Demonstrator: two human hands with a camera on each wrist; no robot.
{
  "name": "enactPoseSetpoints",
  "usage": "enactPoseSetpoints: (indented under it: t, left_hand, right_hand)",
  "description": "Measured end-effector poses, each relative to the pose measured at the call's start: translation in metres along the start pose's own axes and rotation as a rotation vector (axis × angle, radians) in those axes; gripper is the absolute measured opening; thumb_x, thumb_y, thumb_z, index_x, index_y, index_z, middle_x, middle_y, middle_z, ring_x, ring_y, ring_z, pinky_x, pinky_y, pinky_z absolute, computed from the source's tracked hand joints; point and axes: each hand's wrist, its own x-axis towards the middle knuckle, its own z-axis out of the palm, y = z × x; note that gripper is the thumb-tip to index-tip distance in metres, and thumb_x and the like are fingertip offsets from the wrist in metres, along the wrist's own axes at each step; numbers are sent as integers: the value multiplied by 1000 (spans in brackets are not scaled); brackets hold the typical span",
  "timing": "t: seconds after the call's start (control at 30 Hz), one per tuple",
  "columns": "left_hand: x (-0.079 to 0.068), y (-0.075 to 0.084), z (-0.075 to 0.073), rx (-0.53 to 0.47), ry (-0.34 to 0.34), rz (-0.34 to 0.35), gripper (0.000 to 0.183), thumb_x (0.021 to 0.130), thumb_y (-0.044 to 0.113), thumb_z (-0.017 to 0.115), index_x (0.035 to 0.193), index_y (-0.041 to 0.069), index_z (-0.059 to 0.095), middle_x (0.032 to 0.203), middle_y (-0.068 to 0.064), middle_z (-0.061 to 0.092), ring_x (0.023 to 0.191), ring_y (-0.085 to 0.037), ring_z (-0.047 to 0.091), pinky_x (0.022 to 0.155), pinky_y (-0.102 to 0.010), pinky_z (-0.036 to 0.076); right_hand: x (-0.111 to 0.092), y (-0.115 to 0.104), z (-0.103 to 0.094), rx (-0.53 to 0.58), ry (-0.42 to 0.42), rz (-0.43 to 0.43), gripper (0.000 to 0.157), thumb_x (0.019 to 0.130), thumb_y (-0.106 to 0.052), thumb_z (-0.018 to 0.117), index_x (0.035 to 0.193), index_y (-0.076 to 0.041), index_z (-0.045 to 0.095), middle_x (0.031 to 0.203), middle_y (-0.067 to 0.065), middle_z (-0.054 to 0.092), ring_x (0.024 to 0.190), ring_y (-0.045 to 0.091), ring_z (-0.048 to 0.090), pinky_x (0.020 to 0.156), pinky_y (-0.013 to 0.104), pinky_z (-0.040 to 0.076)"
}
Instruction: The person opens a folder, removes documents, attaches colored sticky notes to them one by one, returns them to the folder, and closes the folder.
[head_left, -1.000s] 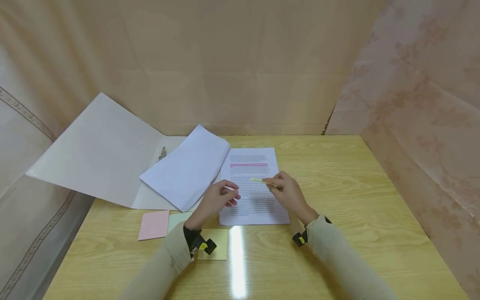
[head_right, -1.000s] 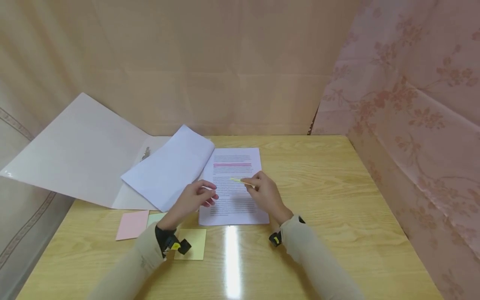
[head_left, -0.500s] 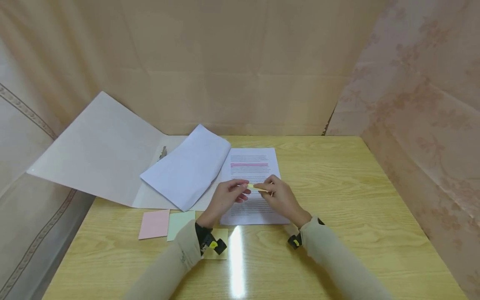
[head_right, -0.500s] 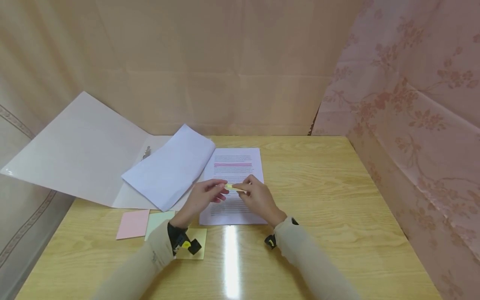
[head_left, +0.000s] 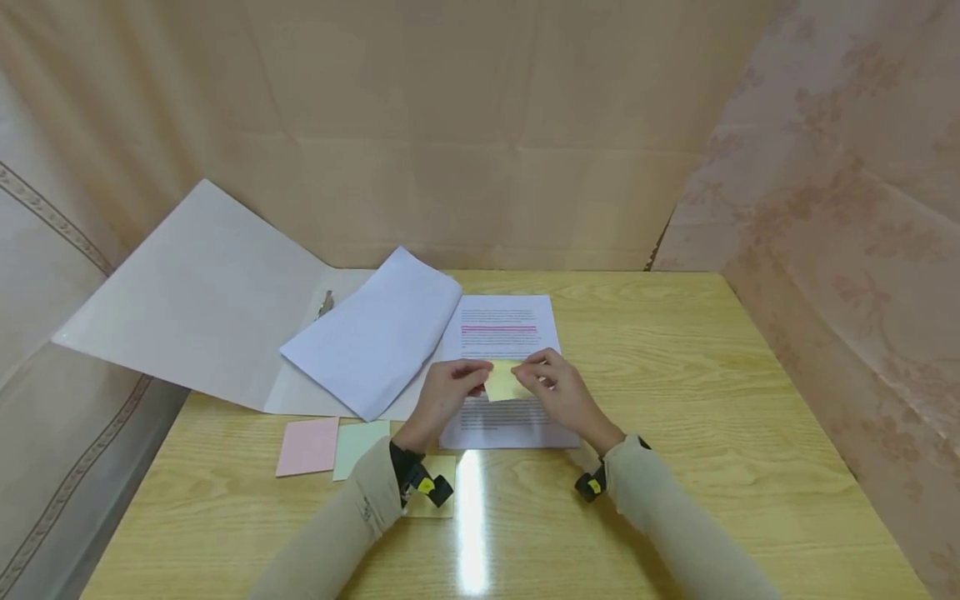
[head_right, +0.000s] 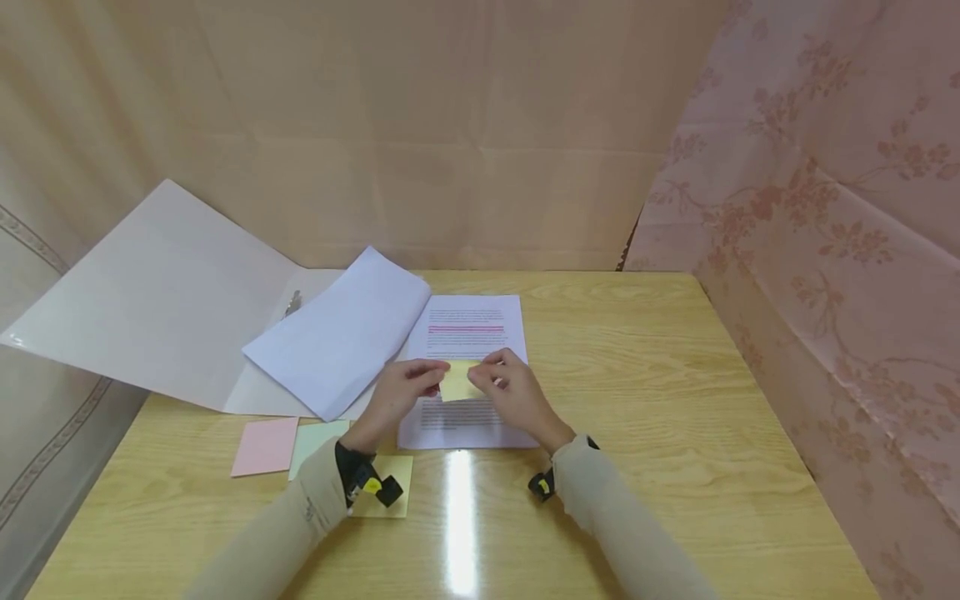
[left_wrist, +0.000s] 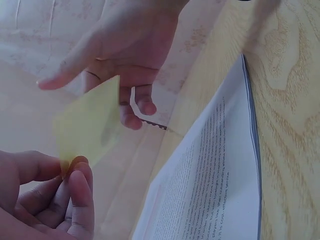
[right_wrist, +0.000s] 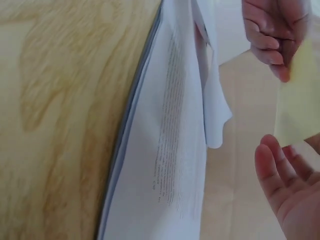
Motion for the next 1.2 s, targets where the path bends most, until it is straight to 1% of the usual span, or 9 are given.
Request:
enactPoseSetpoints:
  t: [0.13, 0.2, 0.37, 0.5, 0.67, 0.77, 0.9, 1.0, 1.2]
  left_hand:
    - [1, -2, 0, 8, 2, -8, 22, 93, 12, 62, 112, 5, 71, 113, -11, 70, 85, -11, 66, 79, -27, 56]
    - [2, -3, 1, 17, -2, -7, 22, 93, 11, 61, 111, 5, 71, 113, -12, 70, 86, -12, 66, 80, -28, 56]
    - [6, -6, 3, 53, -13, -8, 21, 92, 10, 60, 109, 5, 72, 114, -10, 70, 85, -13, 66, 78, -29, 56]
    - [9, -11, 4, 136, -38, 18, 19, 93, 11, 60, 107, 7, 72, 112, -8, 70, 86, -14, 64, 76, -29, 54]
    - [13, -19, 4, 353, -75, 102, 19, 93, 14, 62, 109, 11, 72, 105, -6, 72, 88, -15, 64, 78, -30, 51]
    - [16, -23, 4, 488, -109, 163, 21, 91, 16, 63, 110, 12, 72, 97, -5, 70, 83, -15, 61, 75, -30, 49]
    - [19, -28, 4, 623, -154, 217, 24, 90, 15, 65, 113, 12, 70, 84, -3, 66, 70, -12, 54, 65, -26, 43]
    - [20, -31, 5, 677, -160, 219, 25, 89, 15, 67, 114, 11, 70, 81, -1, 64, 66, -10, 51, 62, -24, 40]
    - [21, -32, 6, 716, -174, 200, 26, 90, 14, 68, 115, 10, 69, 79, 0, 62, 64, -11, 50, 60, -24, 38]
  right_hand:
    - [3, 1, -1, -6, 67, 74, 24, 93, -19, 65, 104, 0, 74, 110, 16, 61, 95, 27, 61, 75, 29, 52]
    - [4, 3, -2, -24, 79, 119, 22, 92, -17, 67, 104, -1, 74, 110, 17, 63, 91, 27, 63, 74, 28, 52]
    - [7, 10, -4, -4, -16, 237, 22, 92, -15, 66, 110, -5, 73, 109, 15, 71, 84, 20, 63, 66, 25, 51]
    - [9, 12, -3, 7, -66, 295, 22, 91, -12, 66, 111, -6, 72, 111, 14, 71, 88, 20, 64, 71, 26, 53]
    - [13, 15, 0, -19, -68, 317, 21, 89, -6, 67, 109, -3, 72, 113, 15, 71, 95, 23, 64, 80, 32, 53]
    - [15, 19, 3, -49, -76, 324, 21, 87, -3, 66, 107, -2, 73, 111, 16, 71, 93, 24, 64, 81, 35, 53]
    - [16, 25, 8, -93, -103, 347, 21, 86, -3, 67, 107, -3, 73, 108, 15, 72, 92, 22, 65, 83, 37, 53]
    - [16, 29, 12, -121, -133, 352, 21, 86, -5, 67, 107, -4, 73, 106, 13, 72, 93, 21, 64, 85, 38, 53]
    - [16, 31, 13, -166, -178, 338, 22, 86, -7, 67, 108, -4, 73, 104, 11, 72, 92, 20, 63, 84, 38, 53]
